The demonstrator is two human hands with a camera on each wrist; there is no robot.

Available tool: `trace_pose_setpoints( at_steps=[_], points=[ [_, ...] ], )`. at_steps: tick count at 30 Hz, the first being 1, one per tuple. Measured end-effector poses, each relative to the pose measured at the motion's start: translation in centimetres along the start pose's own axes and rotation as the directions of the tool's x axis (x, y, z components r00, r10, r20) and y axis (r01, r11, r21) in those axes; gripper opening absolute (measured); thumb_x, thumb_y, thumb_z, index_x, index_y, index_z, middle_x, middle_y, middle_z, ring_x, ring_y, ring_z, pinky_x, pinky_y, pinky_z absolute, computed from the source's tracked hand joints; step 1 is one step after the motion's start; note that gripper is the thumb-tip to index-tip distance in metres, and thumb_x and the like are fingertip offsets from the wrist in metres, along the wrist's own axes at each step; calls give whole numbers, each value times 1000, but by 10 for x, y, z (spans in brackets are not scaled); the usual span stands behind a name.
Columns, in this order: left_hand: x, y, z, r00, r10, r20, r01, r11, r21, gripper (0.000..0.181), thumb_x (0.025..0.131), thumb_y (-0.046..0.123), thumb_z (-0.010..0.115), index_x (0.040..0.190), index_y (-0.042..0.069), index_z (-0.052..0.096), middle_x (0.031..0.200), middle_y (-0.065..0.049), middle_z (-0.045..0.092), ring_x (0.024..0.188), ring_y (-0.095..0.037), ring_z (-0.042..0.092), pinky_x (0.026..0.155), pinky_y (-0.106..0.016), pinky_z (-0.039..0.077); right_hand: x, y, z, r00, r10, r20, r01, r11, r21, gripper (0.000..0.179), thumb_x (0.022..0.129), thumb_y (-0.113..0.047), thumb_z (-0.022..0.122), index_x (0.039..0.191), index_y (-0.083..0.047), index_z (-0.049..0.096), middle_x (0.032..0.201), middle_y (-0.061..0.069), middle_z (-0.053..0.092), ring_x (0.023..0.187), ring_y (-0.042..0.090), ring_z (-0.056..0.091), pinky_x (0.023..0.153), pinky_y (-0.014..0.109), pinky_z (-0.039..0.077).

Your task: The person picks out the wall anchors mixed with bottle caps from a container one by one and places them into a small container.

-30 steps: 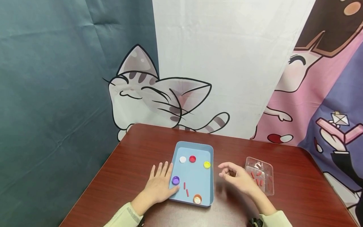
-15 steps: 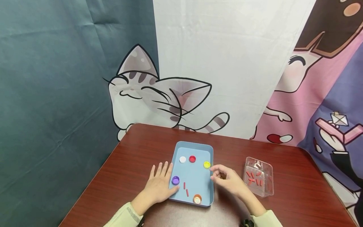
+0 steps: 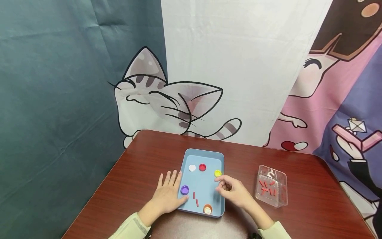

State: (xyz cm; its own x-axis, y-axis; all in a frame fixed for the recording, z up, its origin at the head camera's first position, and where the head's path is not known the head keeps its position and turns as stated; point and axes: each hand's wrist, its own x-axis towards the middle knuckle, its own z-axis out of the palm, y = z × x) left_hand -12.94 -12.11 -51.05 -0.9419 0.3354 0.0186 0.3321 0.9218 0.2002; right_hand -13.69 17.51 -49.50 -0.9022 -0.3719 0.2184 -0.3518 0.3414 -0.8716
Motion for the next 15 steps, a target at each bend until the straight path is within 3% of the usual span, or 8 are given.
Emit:
trace_pose_setpoints(
  at_steps=[15],
  points=[
    [-1, 2, -2, 1000, -2, -6, 2, 1000, 0, 93, 91, 63, 57, 158, 3, 31, 162, -23, 31, 150, -44, 27, 119, -64, 14, 5, -6, 20, 999, 33, 32, -33, 999, -3, 29, 89, -9, 77, 115, -3, 67, 84, -1, 64, 70, 5, 56, 64, 20, 48]
  ],
)
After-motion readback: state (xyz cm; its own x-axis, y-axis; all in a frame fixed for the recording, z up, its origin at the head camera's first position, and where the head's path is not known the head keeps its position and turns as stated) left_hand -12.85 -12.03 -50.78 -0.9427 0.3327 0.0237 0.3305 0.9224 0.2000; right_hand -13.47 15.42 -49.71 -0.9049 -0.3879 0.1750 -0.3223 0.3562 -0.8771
